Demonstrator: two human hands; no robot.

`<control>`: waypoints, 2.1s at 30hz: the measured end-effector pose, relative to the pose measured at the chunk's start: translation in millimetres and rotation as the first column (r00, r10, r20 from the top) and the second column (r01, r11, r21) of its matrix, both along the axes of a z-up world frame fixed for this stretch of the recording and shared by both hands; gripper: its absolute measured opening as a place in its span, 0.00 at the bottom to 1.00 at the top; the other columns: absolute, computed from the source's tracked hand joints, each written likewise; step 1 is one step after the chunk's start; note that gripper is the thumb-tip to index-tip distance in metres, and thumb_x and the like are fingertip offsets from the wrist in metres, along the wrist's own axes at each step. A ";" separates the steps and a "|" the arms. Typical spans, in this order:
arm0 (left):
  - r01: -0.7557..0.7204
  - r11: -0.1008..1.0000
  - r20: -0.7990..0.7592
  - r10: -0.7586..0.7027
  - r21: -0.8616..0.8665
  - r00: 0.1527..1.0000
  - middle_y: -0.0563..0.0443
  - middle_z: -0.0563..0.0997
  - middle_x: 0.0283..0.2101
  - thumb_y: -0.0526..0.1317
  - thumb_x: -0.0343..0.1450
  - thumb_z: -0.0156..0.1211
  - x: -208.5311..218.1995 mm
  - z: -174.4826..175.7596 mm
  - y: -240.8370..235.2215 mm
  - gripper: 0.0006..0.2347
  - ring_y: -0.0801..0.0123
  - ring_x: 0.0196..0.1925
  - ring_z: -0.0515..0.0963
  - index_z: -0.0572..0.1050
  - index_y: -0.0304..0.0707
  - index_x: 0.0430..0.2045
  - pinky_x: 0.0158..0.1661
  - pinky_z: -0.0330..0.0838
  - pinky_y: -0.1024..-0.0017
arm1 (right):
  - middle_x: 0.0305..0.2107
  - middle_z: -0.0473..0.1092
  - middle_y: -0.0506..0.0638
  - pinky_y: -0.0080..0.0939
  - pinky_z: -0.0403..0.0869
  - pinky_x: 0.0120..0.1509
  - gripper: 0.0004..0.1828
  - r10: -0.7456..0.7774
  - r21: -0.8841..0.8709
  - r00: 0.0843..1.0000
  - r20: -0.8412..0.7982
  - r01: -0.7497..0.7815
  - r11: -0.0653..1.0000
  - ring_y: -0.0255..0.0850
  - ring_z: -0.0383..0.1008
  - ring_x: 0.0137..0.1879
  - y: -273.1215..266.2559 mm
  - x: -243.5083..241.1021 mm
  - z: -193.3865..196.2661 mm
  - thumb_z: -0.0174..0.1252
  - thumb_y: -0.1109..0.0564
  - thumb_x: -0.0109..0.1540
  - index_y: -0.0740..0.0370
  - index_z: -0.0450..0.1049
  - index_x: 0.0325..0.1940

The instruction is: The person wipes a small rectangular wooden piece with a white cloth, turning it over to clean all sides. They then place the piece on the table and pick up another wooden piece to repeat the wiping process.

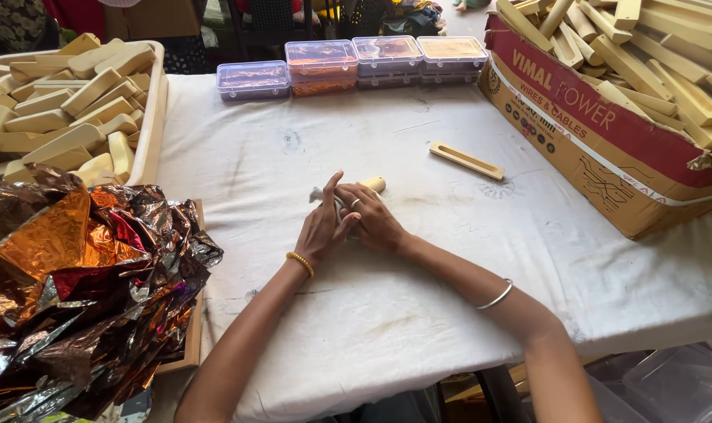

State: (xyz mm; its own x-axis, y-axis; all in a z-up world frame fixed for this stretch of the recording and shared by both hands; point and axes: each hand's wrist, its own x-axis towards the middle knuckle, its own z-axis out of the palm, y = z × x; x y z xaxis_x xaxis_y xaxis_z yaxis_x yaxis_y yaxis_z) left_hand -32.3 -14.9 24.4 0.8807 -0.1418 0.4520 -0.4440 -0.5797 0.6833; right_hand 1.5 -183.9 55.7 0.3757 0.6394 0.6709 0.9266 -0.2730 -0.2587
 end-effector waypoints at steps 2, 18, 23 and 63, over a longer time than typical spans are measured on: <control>0.006 1.000 0.037 -0.005 -0.028 0.999 0.38 0.84 0.33 0.63 0.72 0.49 1.1 -1.3 -0.2 0.40 0.56 0.32 0.85 0.42 0.43 0.73 0.34 0.80 0.60 | 0.58 0.69 0.66 0.65 0.60 0.76 0.25 0.001 -0.017 1.000 -0.031 -0.002 1.000 0.57 0.68 0.66 -3.3 10.6 -3.0 0.44 0.52 0.71 0.72 0.63 0.67; -0.276 0.959 0.004 0.277 -0.060 0.961 0.51 0.80 0.20 0.52 0.84 0.31 16.8 -23.4 6.3 0.18 0.71 0.22 0.81 0.66 0.55 0.65 0.25 0.73 0.70 | 0.58 0.71 0.65 0.65 0.62 0.71 0.21 -0.063 -0.074 0.998 0.020 0.064 0.995 0.54 0.70 0.65 6.2 4.0 -1.1 0.46 0.56 0.71 0.72 0.69 0.63; -0.348 0.937 0.026 0.348 0.022 0.937 0.49 0.78 0.17 0.46 0.82 0.33 4.0 3.4 0.4 0.19 0.66 0.16 0.77 0.58 0.54 0.70 0.21 0.71 0.67 | 0.55 0.72 0.64 0.54 0.70 0.69 0.22 -0.290 -0.300 0.945 -0.150 0.236 0.924 0.52 0.73 0.59 -29.8 44.8 -3.4 0.48 0.51 0.68 0.71 0.70 0.58; -0.165 0.979 0.224 0.136 0.116 0.965 0.40 0.84 0.42 0.37 0.73 0.61 -4.2 9.6 -3.3 0.15 0.56 0.40 0.86 0.71 0.37 0.54 0.38 0.84 0.67 | 0.45 0.72 0.51 0.48 0.67 0.61 0.12 -0.248 -0.228 0.967 0.059 0.255 0.940 0.43 0.68 0.51 -71.8 68.6 -7.4 0.55 0.51 0.69 0.63 0.72 0.46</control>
State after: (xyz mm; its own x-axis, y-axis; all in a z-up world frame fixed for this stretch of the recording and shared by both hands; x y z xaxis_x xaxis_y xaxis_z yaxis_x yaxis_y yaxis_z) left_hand -36.5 -18.2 34.0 0.7815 -0.0863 0.6179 -0.4715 -0.7303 0.4943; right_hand 70.1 -255.7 48.3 0.5272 0.6656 0.5282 0.8259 -0.5477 -0.1342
